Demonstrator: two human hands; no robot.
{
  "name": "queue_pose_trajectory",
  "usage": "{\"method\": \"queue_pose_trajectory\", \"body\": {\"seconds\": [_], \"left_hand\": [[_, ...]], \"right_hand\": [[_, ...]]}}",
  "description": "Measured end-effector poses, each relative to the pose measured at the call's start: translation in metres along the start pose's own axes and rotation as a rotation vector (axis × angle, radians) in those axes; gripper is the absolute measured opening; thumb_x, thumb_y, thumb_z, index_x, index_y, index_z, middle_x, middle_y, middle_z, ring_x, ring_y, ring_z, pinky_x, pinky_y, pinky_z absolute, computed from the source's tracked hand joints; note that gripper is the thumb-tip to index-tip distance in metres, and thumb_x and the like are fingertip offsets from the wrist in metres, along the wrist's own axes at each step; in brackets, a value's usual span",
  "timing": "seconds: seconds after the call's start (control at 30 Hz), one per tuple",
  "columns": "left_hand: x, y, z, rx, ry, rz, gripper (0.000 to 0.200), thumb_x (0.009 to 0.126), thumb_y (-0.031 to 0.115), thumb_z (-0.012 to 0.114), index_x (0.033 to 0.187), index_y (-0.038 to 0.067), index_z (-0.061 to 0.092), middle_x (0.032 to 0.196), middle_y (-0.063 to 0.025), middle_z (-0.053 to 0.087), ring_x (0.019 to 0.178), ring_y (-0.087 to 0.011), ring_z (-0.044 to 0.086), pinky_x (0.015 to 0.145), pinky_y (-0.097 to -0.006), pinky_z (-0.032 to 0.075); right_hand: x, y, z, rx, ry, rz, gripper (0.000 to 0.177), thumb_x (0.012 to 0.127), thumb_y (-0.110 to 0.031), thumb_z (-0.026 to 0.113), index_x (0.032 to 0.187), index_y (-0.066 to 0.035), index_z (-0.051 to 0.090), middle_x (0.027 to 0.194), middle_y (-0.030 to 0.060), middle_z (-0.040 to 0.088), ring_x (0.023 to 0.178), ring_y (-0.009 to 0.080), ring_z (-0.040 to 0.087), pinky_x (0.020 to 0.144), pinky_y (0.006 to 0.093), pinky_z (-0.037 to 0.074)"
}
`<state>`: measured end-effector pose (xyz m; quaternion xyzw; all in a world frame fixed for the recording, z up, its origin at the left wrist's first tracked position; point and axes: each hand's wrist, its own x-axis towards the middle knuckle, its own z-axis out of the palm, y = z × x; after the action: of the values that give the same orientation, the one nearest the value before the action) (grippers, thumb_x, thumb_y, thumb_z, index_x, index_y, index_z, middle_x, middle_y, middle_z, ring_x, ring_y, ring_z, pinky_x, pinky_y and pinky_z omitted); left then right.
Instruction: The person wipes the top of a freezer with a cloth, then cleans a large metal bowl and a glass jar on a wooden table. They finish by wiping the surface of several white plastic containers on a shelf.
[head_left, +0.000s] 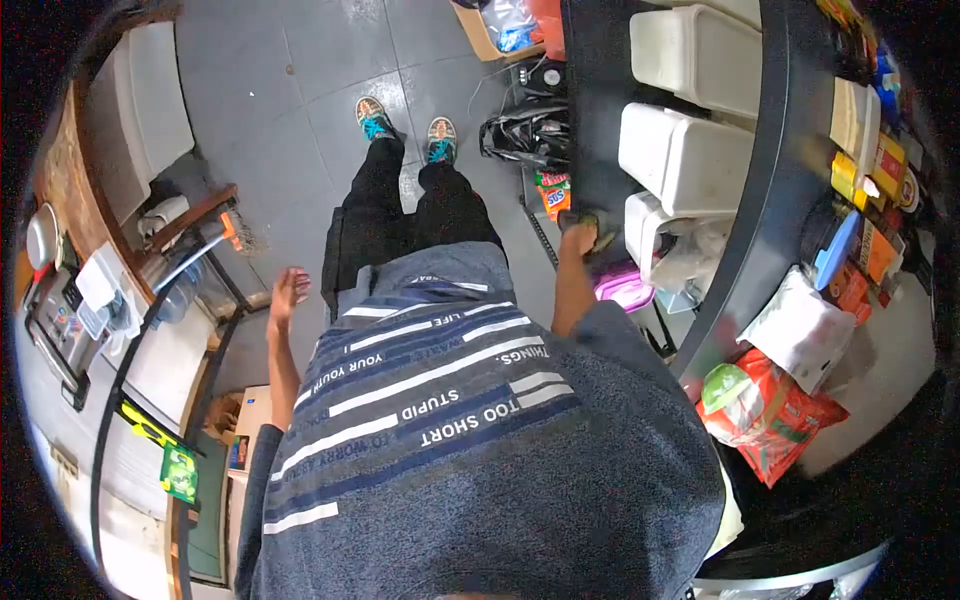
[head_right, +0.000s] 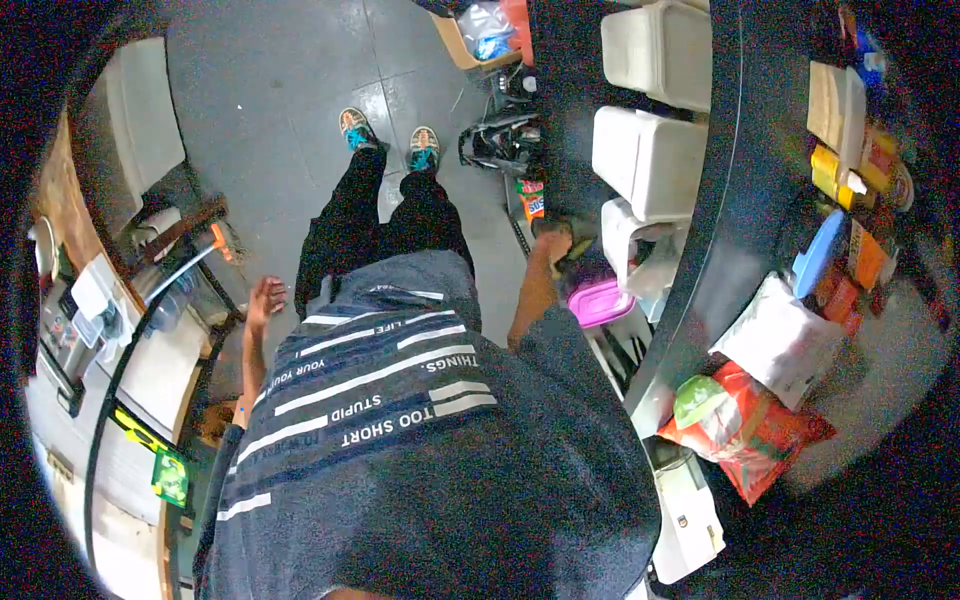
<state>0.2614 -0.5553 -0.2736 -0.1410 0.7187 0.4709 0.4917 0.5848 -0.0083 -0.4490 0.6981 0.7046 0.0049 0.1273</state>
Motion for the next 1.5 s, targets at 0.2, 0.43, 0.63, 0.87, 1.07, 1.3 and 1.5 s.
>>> {"method": "queue_pose_trajectory", "body": {"seconds": [0.2,0.43,0.63,0.87,1.07,1.3,1.5], "left_hand": [[-0.008,-0.110,0.027,-0.087,-0.027,-0.062,0.051,0.090,0.052,0.043,0.110,0.006,0.054,0.099,-0.0100,0.060,0.090,-0.0198,0.059,0.075,-0.0343,0.049],[0.027,-0.178,0.019,-0.088,0.166,-0.029,0.047,0.090,0.050,0.044,0.104,0.007,0.055,0.096,-0.0096,0.060,0.089,-0.0201,0.060,0.072,-0.0331,0.049],[0.017,-0.084,0.013,-0.087,0.088,-0.273,0.047,0.090,0.050,0.044,0.103,0.007,0.055,0.095,-0.0088,0.060,0.088,-0.0202,0.060,0.071,-0.0319,0.048],[0.011,-0.033,0.032,-0.027,0.115,-0.054,0.048,0.088,0.051,0.047,0.110,0.008,0.054,0.093,-0.0082,0.059,0.078,-0.0174,0.056,0.069,-0.0317,0.048],[0.023,-0.090,0.015,0.056,0.057,-0.207,0.045,0.090,0.050,0.041,0.103,0.009,0.055,0.094,-0.0077,0.061,0.085,-0.0198,0.060,0.070,-0.0335,0.048],[0.011,-0.094,0.003,-0.042,0.041,-0.277,0.041,0.091,0.047,0.041,0.102,0.010,0.055,0.093,-0.0072,0.061,0.081,-0.0185,0.059,0.069,-0.0337,0.048],[-0.001,-0.088,0.023,-0.082,0.123,-0.240,0.040,0.091,0.046,0.044,0.102,0.009,0.056,0.094,-0.0084,0.061,0.082,-0.0182,0.059,0.071,-0.0318,0.047]], "right_hand": [[-0.015,-0.103,-0.068,-0.116,0.099,-0.576,0.020,0.082,-0.018,0.051,0.083,-0.002,0.063,0.096,0.0101,0.057,0.092,0.0264,0.051,0.086,0.0430,0.037],[-0.009,-0.121,-0.034,0.347,0.286,-0.512,0.029,0.087,-0.020,0.041,0.102,0.002,0.054,0.108,0.0207,0.054,0.104,0.0382,0.047,0.094,0.0479,0.033],[-0.025,-0.035,-0.023,0.193,0.105,0.135,0.032,0.088,-0.017,0.039,0.107,0.004,0.053,0.117,0.0212,0.052,0.112,0.0342,0.049,0.094,0.0436,0.039],[0.023,-0.089,-0.038,-0.078,-0.192,0.111,0.029,0.084,-0.021,0.044,0.107,-0.004,0.050,0.104,0.0129,0.054,0.093,0.0309,0.055,0.083,0.0405,0.046],[0.030,-0.121,-0.088,0.356,0.015,-0.388,0.026,0.084,-0.013,0.044,0.103,0.003,0.054,0.111,0.0234,0.053,0.103,0.0380,0.051,0.087,0.0426,0.042],[-0.024,-0.058,-0.058,0.472,0.056,0.062,0.028,0.082,-0.018,0.047,0.095,0.007,0.053,0.108,0.0236,0.054,0.098,0.0420,0.050,0.085,0.0454,0.042],[-0.013,-0.067,-0.070,0.392,0.106,0.268,0.028,0.082,-0.020,0.046,0.094,0.003,0.057,0.107,0.0218,0.056,0.098,0.0380,0.051,0.081,0.0477,0.043]]}}
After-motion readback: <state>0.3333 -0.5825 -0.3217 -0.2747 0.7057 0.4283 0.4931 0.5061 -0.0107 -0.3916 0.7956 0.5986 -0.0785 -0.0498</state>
